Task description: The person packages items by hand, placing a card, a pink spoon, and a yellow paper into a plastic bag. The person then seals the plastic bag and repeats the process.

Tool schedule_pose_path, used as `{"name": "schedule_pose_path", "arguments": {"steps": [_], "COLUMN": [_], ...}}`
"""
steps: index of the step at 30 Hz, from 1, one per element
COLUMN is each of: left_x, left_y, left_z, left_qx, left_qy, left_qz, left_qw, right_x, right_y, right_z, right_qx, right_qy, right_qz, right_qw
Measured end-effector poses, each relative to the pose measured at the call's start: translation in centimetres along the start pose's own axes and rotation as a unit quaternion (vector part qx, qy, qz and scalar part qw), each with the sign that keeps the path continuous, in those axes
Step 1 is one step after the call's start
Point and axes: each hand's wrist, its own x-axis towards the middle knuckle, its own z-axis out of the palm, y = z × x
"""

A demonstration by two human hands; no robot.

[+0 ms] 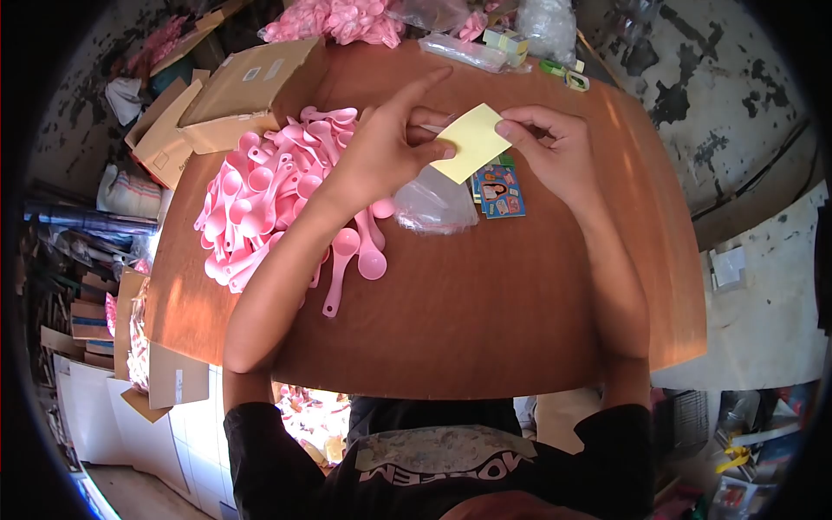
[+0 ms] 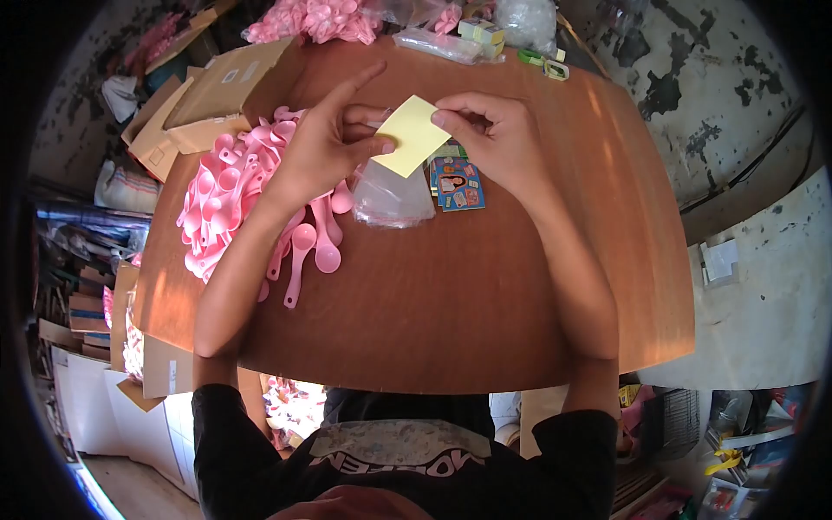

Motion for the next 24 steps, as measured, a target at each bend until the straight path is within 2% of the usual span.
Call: {"name": "schedule_pose_path", "arguments": {"steps": [1,2,3,4,5,6,7,8,9,10,11,12,13,15,16,17,18,19,21,22,24], "left_x": [0.1,0.0,-0.3,-0.5,-0.7,-0.9,-0.9,-0.7,-0.7,-0.7,-0.7,-0.4,-0.2,0.0,-0.1,-0.1,-0.2,-0.2,-0.3,-0.3,-0.6], "left_y": [-0.2,-0.2,0.5,1.0,1.2,1.5,1.7,1.7,1.7,1.9,1.9,1.7,1.3,0.3,0.2,0.2,0.2,0.2,0.4,0.5,0.4], "left_z": [0.3,0.2,0.2,0.2,0.4,0.7,0.8,0.5,0.7,1.2,1.5,1.1,1.3,1.9,1.9,1.9,2.0,2.1,2.1,2.2,2.6], "left_qx": [0.031,0.031,0.128,0.223,0.224,0.103,-0.021,-0.135,-0.135,-0.34,-0.529,-0.594,-0.595,-0.597,-0.609,-0.609,-0.593,-0.577,-0.562,-0.547,-0.533], "left_qy": [0.044,0.044,0.11,0.174,0.174,0.077,-0.022,-0.118,-0.116,-0.106,-0.093,-0.097,-0.097,0.101,0.119,0.121,0.145,0.168,0.174,0.177,0.165], "left_qz": [0.062,0.064,0.103,0.141,0.142,0.013,-0.115,-0.158,-0.156,-0.203,-0.239,-0.225,-0.224,-0.199,-0.187,-0.185,-0.176,-0.166,-0.143,-0.122,-0.127], "left_qw": [0.997,0.997,0.98,0.949,0.948,0.992,0.993,0.971,0.971,0.912,0.809,0.766,0.766,0.771,0.761,0.762,0.773,0.782,0.796,0.809,0.82], "right_x": [-0.1,-0.1,-0.1,0.0,0.0,-0.1,-0.2,-0.2,-0.3,-0.4,-0.4,-0.5,-0.5,-0.7,-0.8,-1.0,-1.2,-1.2,-1.2,-1.4,-2.1], "right_y": [-0.1,-0.3,-0.6,-1.1,-1.5,-1.6,-1.9,-2.2,-2.5,-2.7,-2.8,-2.9,-3.0,-3.1,-3.1,-3.0,-2.9,-2.9,-2.8,-2.9,-3.2], "right_z": [0.0,0.4,0.3,0.1,0.0,0.2,0.3,0.3,0.3,0.4,0.5,0.6,0.7,1.2,1.5,1.8,2.1,2.4,2.9,3.2,3.9], "right_qx": [-0.041,-0.056,-0.057,-0.103,-0.149,-0.101,-0.101,-0.102,-0.105,-0.106,-0.087,-0.068,-0.069,-0.034,-0.034,0.098,0.228,0.229,0.189,0.188,0.241], "right_qy": [-0.019,0.035,0.036,0.105,0.174,0.195,0.195,0.176,0.155,0.154,0.108,0.061,0.06,0.016,0.015,0.002,-0.011,-0.013,0.02,0.019,0.078], "right_qz": [-0.001,-0.014,-0.015,-0.038,-0.061,-0.062,-0.065,-0.108,-0.149,-0.152,-0.17,-0.186,-0.188,-0.168,-0.17,-0.085,0.004,0.003,0.103,0.102,0.185], "right_qw": [0.999,0.998,0.998,0.988,0.972,0.974,0.973,0.973,0.971,0.971,0.976,0.978,0.978,0.985,0.985,0.991,0.974,0.973,0.976,0.977,0.95]}}
